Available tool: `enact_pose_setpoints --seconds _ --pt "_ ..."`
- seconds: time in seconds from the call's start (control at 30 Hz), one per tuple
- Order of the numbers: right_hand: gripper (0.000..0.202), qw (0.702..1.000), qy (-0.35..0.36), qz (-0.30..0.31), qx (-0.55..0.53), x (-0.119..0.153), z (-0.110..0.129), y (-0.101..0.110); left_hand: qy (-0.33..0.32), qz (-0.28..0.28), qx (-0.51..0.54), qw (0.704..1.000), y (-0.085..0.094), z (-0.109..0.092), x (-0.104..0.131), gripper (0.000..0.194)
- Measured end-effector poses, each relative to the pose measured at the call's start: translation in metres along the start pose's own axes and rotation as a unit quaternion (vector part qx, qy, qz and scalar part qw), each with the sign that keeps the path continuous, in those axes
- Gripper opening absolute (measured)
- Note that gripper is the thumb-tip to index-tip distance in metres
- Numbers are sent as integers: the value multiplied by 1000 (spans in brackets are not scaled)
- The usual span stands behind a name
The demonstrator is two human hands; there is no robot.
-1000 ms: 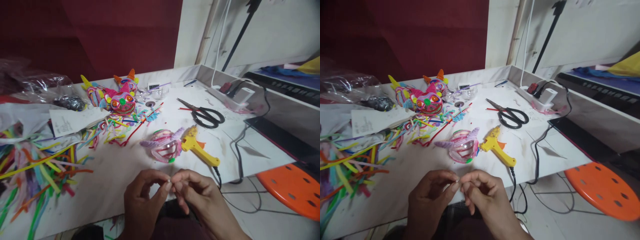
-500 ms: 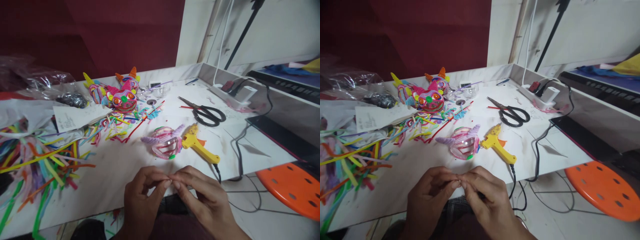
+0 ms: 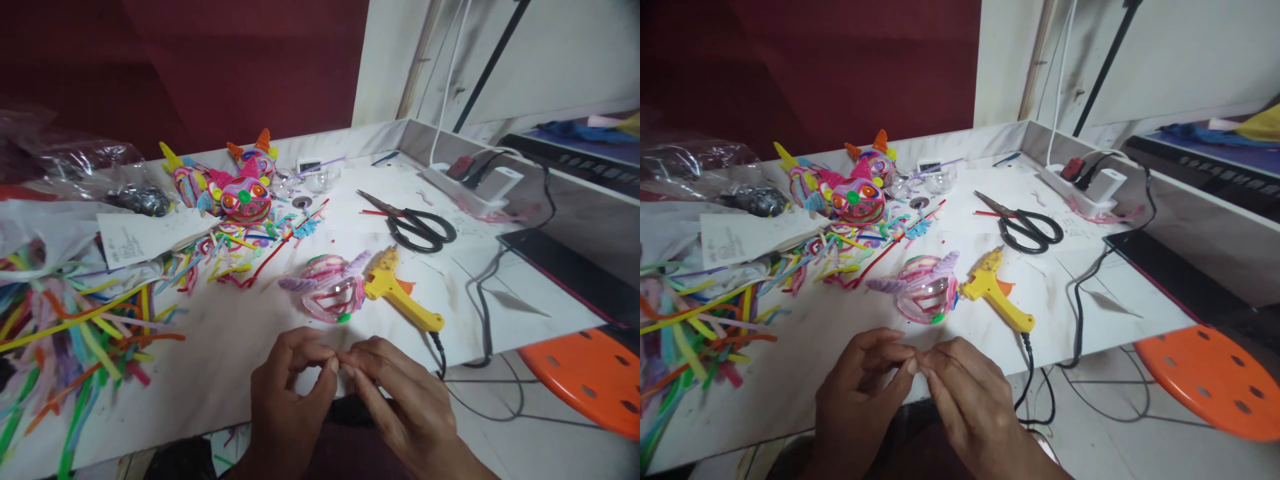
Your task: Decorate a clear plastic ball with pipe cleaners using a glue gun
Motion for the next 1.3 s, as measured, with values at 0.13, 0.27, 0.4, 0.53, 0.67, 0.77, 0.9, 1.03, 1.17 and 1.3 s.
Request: enact_pose_setpoints --seconds 0.13,0.27,0.4,0.53,0.67,0.77,0.9,1.03,1.17,1.3 --pt "21 995 -65 -22 -77 3 -7 0 -8 7 -4 1000 -3 -1 2 22" --pt "9 948 -222 -34 -226 12 -28 -5 14 -2 10 1000 -1 0 8 18" --pt "20 855 -338 -26 -393 24 -43 -20 -31 43 -33 998 0 -8 8 11" --pt "24 806 -355 -37 -472 26 -45 -29 -15 38 -71 997 7 -6 10 19" --pt "26 805 -351 -43 -478 24 -44 -32 -13 61 -78 995 6 -5 9 22" --pt "23 851 -324 -46 -410 18 -42 -25 2 115 -87 990 -3 -3 4 25" --pt "10 928 -243 -65 -275 5 -30 -10 81 147 -4 986 -9 8 -1 19" --pt "12 959 -191 -62 -203 -1 -20 -6 110 142 65 982 -10 10 -4 16" --pt "16 965 -183 -62 -175 -1 -20 -7 125 121 72 982 -10 12 -5 15" --pt "17 970 -174 -74 -154 1 -23 -9 113 129 63 983 -13 16 -7 15"
Point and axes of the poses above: each hand's wrist, its own x-axis away from the middle knuckle, its own y-axis out of the back of the hand, z = x × y, the point moved 7 cm from there along -x, towards the middle knuckle, and after that the axes turned 9 degrees about z, right-handed, at the moved point
